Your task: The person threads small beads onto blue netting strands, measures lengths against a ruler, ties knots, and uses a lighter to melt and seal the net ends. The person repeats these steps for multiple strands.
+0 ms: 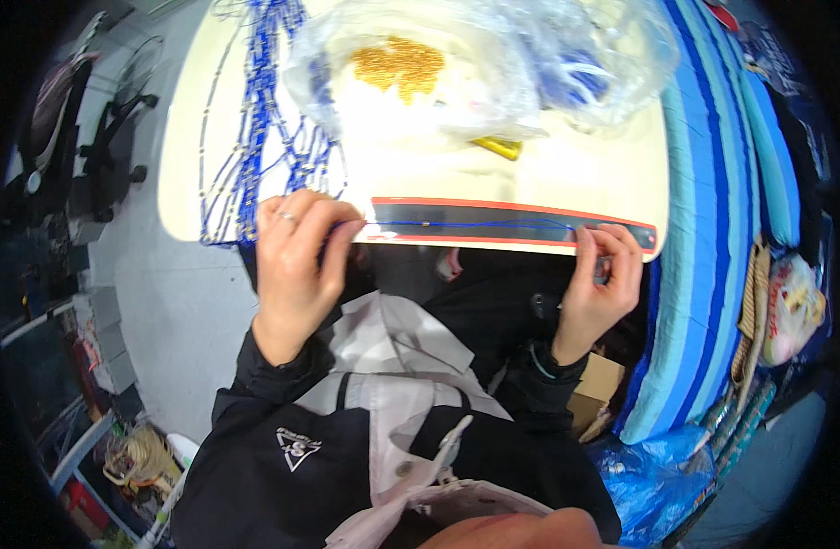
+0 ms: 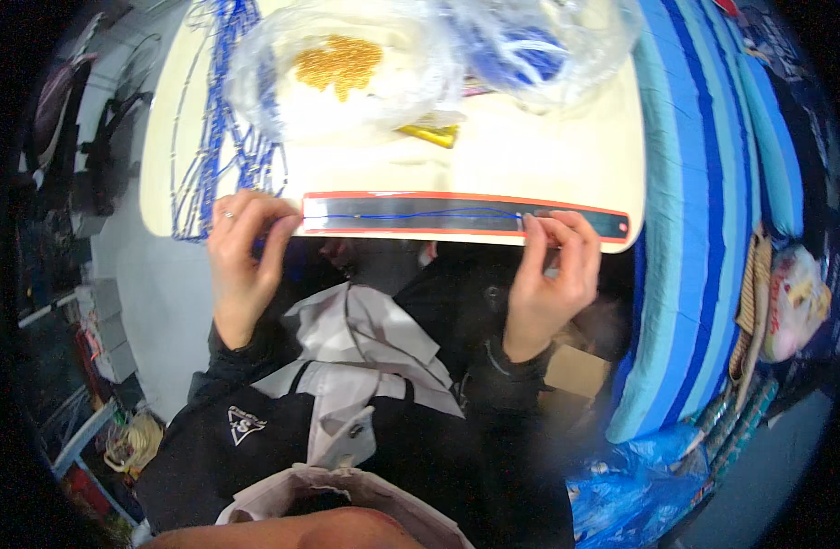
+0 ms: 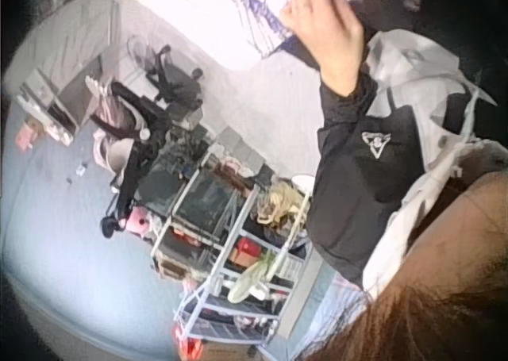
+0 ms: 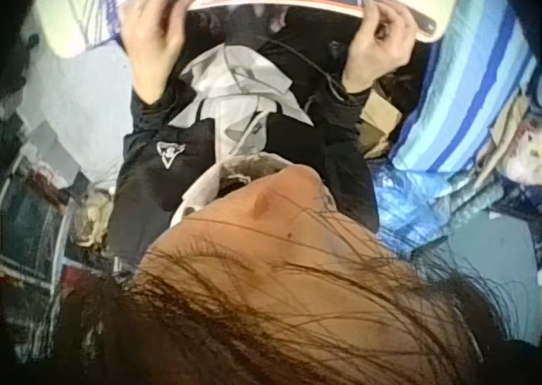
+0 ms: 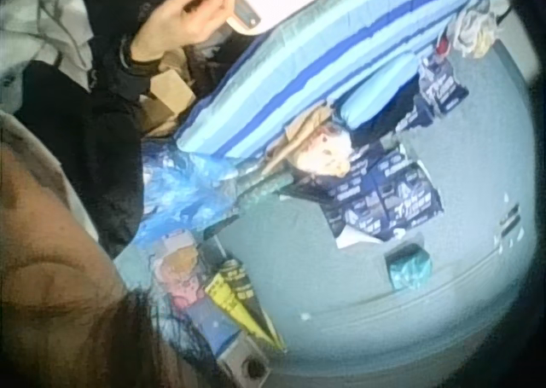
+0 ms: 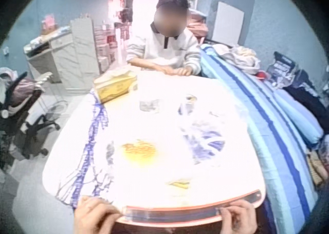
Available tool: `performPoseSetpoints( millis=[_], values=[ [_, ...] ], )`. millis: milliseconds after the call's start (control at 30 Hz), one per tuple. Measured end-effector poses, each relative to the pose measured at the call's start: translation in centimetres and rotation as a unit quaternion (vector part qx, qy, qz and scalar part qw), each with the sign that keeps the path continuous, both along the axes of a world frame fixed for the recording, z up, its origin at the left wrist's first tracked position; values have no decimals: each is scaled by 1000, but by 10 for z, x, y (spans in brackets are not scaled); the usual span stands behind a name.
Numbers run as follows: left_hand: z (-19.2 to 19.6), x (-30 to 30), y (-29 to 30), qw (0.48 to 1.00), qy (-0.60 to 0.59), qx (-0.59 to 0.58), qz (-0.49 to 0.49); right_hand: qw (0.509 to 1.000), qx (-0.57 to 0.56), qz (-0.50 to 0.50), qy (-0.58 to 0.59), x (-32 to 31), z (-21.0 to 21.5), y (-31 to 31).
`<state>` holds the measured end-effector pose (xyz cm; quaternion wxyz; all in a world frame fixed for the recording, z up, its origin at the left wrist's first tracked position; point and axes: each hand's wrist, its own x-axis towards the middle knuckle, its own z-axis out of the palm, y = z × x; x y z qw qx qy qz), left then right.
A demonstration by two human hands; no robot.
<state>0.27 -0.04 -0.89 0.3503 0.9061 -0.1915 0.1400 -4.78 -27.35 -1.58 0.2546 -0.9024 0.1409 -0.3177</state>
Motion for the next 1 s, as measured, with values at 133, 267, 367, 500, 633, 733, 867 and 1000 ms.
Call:
performPoseSetpoints(
  millis=[133,267,367,500,633,733,867,1000],
  values=[
    [2,-2,-3,1000,11,-10,9,1000,15,-12,-17,-1,-3,-6],
    [2,-2,-4,1000,23,-14,13,999,7,-21,-31,-3,-6,-10],
    [1,-2,-4,1000,21,-15,13,998,10,-25,-49,-2,-8,-13],
    [1,-2,-3,1000,10,-7,11,999,19,-25,-36,-4,-7,-13],
    [2,-2,-4,1000,15,-5,11,999,21,-6,-30,-5,-5,-9],
    [3,-2,-5,1000,12,-9,10,998,55,2,-44,-6,-4,-2],
    [5,-3,-4,999,-25,-21,5,989,48,125,-57,-8,1,21],
    [5,-6,1,996,-68,-52,-11,936,37,350,0,-1,9,61]
  ],
)
